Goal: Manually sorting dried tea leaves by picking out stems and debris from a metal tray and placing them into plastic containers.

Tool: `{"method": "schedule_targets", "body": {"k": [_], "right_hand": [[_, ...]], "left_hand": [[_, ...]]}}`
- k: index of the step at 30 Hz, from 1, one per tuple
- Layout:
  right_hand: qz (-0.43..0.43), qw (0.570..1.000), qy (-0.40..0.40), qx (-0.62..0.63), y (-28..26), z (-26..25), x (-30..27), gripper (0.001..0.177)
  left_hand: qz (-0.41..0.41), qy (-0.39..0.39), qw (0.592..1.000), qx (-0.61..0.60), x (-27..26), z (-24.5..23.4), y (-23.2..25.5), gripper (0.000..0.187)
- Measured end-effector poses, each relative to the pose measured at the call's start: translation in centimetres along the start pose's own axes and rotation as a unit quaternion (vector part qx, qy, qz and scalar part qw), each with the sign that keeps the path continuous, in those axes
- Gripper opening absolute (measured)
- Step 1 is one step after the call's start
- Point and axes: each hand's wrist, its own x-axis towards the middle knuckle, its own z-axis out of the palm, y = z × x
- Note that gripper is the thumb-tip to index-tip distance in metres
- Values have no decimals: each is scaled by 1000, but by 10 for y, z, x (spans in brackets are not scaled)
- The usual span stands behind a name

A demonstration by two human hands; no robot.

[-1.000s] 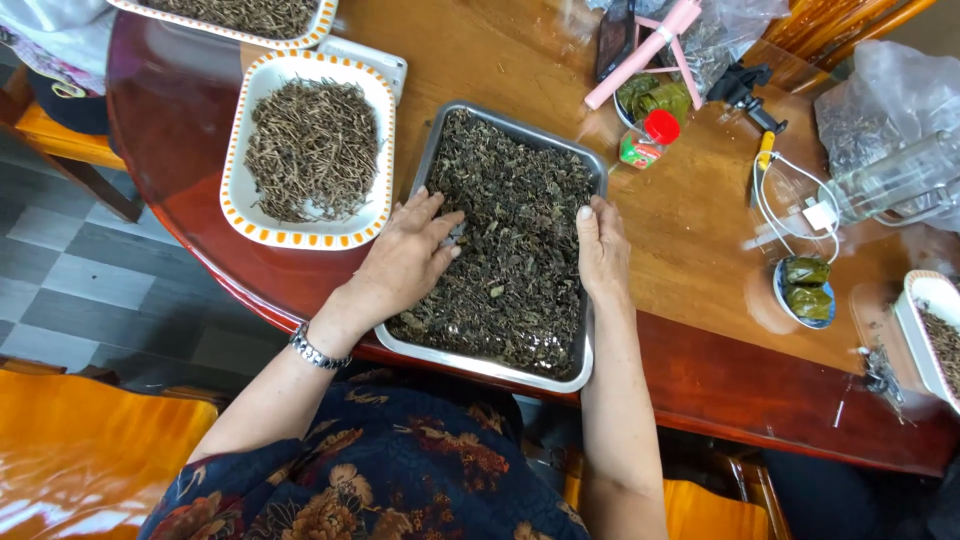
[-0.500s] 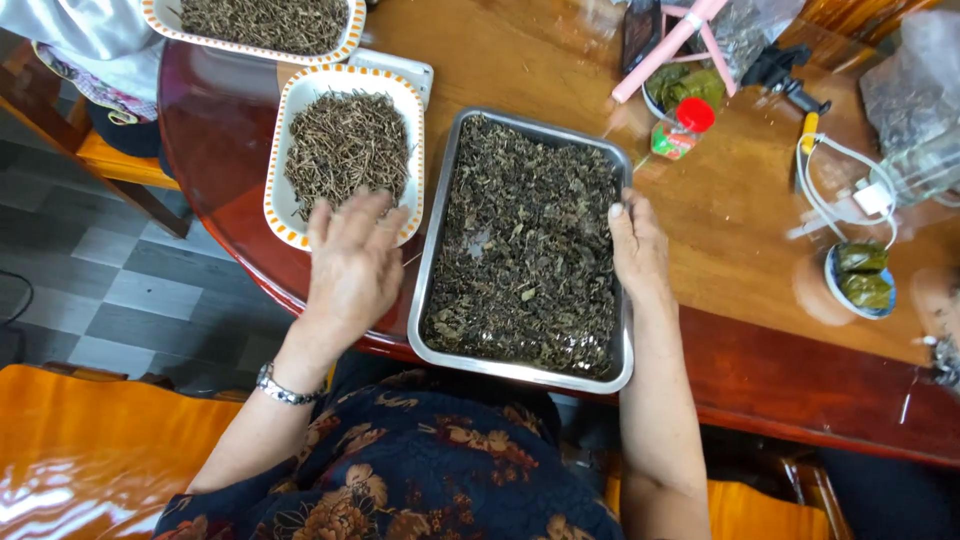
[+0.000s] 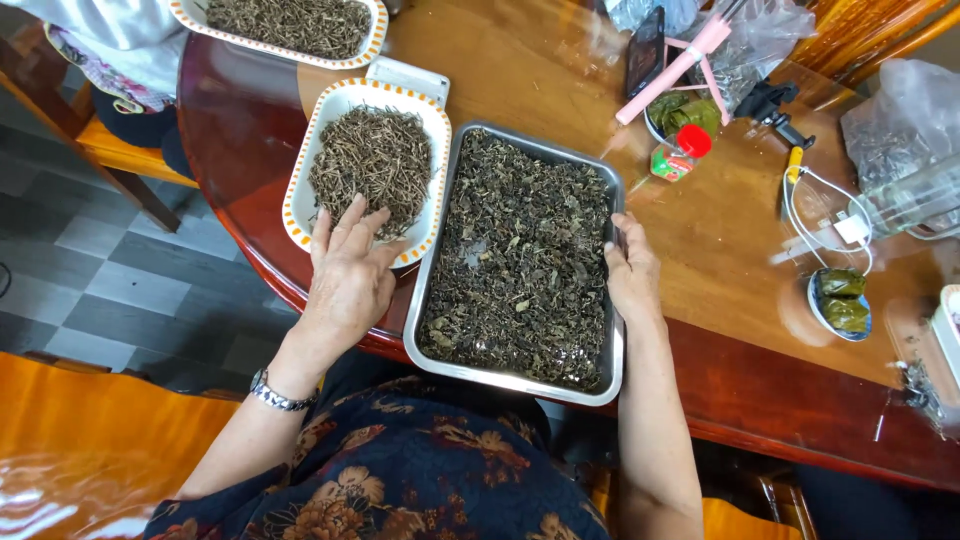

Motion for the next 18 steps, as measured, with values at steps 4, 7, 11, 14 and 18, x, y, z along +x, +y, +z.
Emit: {"method": "schedule_targets", "body": {"k": [4,7,11,14,18], "right_hand": [[-4,1000,9,11,17,2,-2,40],[-10,1000,17,12,23,1,0,40],[-10,1000,4,0,14,-6,3,41],[-14,999,-1,-39,8,-19,8,42],[-81,992,-10,-96,-11,-40,31,27]], "left_hand": [[9,-14,1000,-9,-4,-17,3,38],[13,-17,1000,-16,-7,-17,-1,36],[14,-64,997,-48,1,-31,9,44],[49,-87,991,-92,30,-52,36,51],[173,-87,967,-168,96,-44,70,26]]}}
